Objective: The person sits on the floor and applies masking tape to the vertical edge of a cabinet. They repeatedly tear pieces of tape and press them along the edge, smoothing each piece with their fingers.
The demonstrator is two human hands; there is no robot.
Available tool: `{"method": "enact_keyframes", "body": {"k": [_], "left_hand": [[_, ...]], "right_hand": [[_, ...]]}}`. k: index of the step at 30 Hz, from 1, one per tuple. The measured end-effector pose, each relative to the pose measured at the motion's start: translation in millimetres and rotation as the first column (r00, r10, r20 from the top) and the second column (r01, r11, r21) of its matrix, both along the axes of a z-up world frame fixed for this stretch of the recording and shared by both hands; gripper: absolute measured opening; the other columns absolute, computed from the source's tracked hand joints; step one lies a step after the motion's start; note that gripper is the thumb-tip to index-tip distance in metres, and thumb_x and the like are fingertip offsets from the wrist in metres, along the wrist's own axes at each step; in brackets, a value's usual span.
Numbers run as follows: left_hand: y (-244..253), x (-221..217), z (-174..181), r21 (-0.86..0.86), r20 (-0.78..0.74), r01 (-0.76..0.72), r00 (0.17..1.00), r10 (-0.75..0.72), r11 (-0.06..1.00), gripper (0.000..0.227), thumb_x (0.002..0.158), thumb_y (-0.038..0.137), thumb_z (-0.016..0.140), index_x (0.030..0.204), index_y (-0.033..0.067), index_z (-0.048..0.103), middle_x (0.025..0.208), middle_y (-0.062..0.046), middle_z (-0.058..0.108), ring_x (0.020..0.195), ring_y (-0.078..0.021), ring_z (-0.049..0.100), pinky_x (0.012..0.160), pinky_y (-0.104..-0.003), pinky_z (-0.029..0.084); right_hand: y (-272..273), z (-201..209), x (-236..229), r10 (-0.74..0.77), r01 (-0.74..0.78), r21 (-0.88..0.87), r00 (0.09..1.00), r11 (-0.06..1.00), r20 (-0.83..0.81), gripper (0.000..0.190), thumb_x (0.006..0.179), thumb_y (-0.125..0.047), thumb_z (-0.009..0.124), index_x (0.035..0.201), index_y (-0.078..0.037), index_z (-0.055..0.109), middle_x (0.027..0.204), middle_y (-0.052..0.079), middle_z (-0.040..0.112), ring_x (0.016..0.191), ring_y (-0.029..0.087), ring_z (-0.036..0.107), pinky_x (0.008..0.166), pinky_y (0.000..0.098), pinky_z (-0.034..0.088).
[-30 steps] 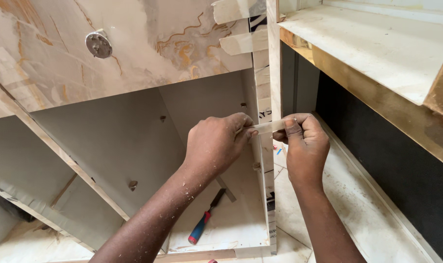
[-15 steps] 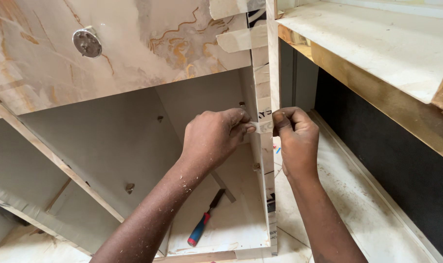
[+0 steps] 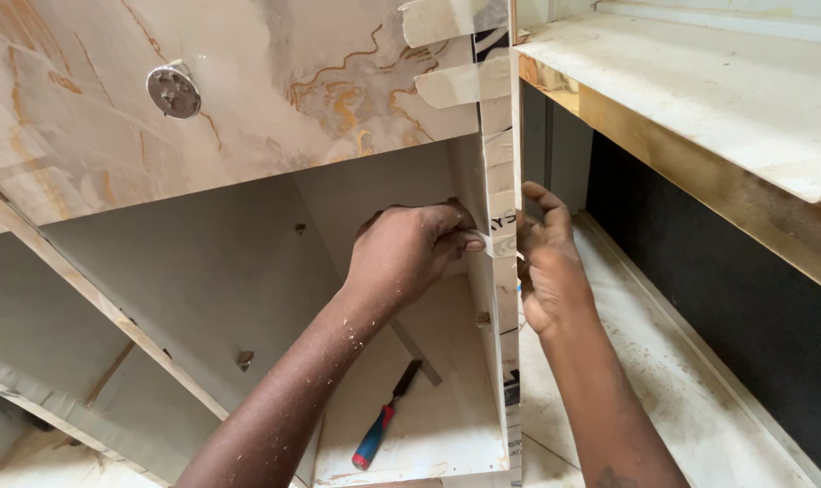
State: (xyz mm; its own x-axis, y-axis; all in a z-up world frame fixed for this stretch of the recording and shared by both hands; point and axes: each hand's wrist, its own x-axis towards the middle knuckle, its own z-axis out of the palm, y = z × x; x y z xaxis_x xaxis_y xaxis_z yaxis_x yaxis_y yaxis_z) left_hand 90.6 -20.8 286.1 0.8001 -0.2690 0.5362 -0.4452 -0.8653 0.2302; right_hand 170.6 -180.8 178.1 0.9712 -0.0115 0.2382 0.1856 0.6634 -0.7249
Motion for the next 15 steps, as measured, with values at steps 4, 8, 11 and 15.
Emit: {"method": "enact_keyframes", "body": {"k": [4, 8, 11, 15], "left_hand": [[3, 5, 1, -0.008, -0.038, 0.059, 0.997, -0.06, 0.998, 0.019, 0.086, 0.032, 0.073, 0.099, 0.0183, 0.078, 0.094, -0.002, 0.078, 0.085, -0.0258, 0.073, 0.073, -0.04, 0.055], [4, 6, 0, -0.066, -0.106, 0.078, 0.991, -0.085, 0.995, 0.02, 0.086, 0.031, 0.074, 0.1, 0.0167, 0.077, 0.095, -0.003, 0.078, 0.086, -0.0228, 0.075, 0.075, -0.038, 0.056], [5, 4, 4, -0.087, -0.108, 0.069, 0.991, -0.078, 0.994, 0.022, 0.084, 0.031, 0.076, 0.1, 0.0155, 0.077, 0.095, -0.003, 0.077, 0.086, -0.0223, 0.075, 0.076, -0.037, 0.056], [8, 5, 5, -0.055, -0.095, 0.063, 0.993, -0.068, 0.996, 0.022, 0.084, 0.031, 0.077, 0.098, 0.0147, 0.077, 0.094, -0.004, 0.077, 0.086, -0.0232, 0.075, 0.076, -0.038, 0.055]], "right_hand": [[15, 0, 17, -0.081, 0.075, 0.085, 0.995, 0.994, 0.064, 0.032, 0.1, -0.015, 0.067, 0.126, -0.005, 0.052, 0.103, 0.005, 0.066, 0.086, 0.012, 0.064, 0.074, 0.0289, 0.056], [14, -6, 0, -0.383, 0.409, -0.11, 0.901, 0.906, 0.203, 0.02, 0.106, -0.018, 0.069, 0.111, 0.002, 0.066, 0.099, 0.008, 0.065, 0.084, 0.013, 0.06, 0.076, 0.0289, 0.052], [13, -13, -38, -0.53, 0.609, -0.171, 0.773, 0.774, 0.349, 0.024, 0.108, -0.021, 0.061, 0.108, 0.001, 0.068, 0.104, 0.007, 0.069, 0.092, 0.013, 0.063, 0.083, 0.0279, 0.053], [26, -16, -72, -0.573, 0.789, -0.21, 0.575, 0.578, 0.584, 0.027, 0.112, -0.021, 0.057, 0.115, 0.003, 0.07, 0.115, 0.01, 0.068, 0.11, 0.019, 0.065, 0.098, 0.0338, 0.051]]}}
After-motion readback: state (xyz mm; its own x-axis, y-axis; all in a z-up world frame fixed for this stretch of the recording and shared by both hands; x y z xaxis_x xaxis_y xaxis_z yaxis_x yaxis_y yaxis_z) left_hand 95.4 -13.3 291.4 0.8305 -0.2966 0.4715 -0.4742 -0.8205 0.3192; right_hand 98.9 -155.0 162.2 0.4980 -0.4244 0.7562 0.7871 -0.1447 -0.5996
